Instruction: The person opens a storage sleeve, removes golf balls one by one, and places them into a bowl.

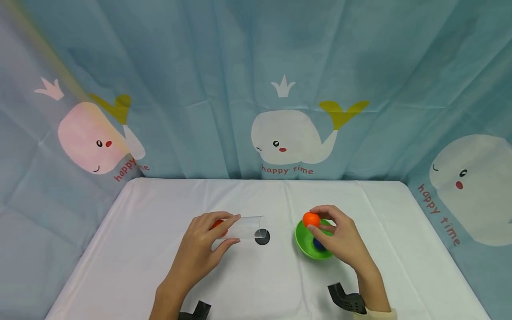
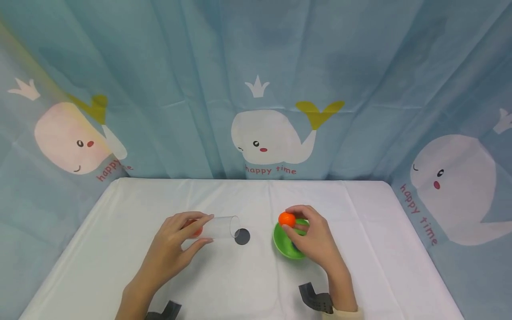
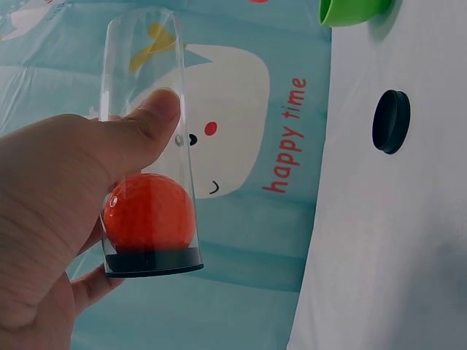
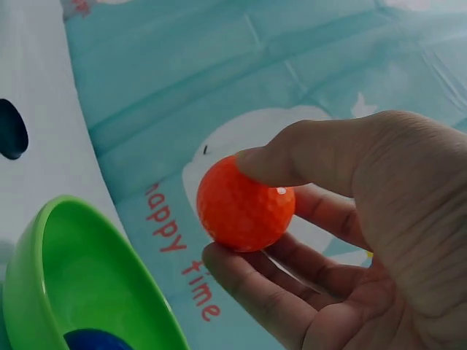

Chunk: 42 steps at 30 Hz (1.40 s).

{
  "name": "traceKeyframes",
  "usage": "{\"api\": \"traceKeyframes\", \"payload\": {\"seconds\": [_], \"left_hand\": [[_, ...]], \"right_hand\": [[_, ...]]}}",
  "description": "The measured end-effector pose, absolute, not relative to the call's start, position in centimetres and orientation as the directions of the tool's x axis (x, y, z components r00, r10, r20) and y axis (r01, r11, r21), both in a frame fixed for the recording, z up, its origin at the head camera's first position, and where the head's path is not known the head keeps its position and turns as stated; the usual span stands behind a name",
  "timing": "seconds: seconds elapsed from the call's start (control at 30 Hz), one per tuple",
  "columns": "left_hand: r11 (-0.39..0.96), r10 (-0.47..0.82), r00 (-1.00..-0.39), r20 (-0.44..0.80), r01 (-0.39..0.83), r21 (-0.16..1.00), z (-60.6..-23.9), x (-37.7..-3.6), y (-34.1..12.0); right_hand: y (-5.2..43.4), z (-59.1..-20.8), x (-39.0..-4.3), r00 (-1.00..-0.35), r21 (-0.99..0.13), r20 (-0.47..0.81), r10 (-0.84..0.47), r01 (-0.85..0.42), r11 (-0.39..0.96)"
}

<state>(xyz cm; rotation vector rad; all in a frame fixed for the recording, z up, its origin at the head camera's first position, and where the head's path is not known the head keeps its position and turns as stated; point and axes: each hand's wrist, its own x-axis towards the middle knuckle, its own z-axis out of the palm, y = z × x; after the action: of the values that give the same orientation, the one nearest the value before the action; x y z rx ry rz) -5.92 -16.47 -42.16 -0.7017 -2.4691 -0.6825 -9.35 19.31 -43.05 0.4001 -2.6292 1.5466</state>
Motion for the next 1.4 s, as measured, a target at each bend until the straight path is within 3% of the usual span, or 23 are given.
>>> {"api": "traceKeyframes", "payload": {"seconds": [0.67, 1.07, 1.4], "left_hand": [[0.753, 0.332, -0.756, 0.565, 0.573, 0.325, -42.5, -5.8, -16.8], [0.750, 0.333, -0.752, 0.568, 0.577, 0.323, -42.5, -6.1, -16.6], [0.753, 0.342, -0.757, 0.556, 0.575, 0.320, -42.4, -6.2, -16.5]], "right_hand": [[18.8, -44.6, -9.8, -0.964, -0.790, 0.146, -0.222, -0.248, 0.560], [20.3, -43.7, -9.5, -0.964, -0.777, 0.221, -0.146, -0.265, 0.572], [18.8, -43.6, -9.8, -0.951, -0.801, 0.245, -0.187, -0.307, 0.514]]}}
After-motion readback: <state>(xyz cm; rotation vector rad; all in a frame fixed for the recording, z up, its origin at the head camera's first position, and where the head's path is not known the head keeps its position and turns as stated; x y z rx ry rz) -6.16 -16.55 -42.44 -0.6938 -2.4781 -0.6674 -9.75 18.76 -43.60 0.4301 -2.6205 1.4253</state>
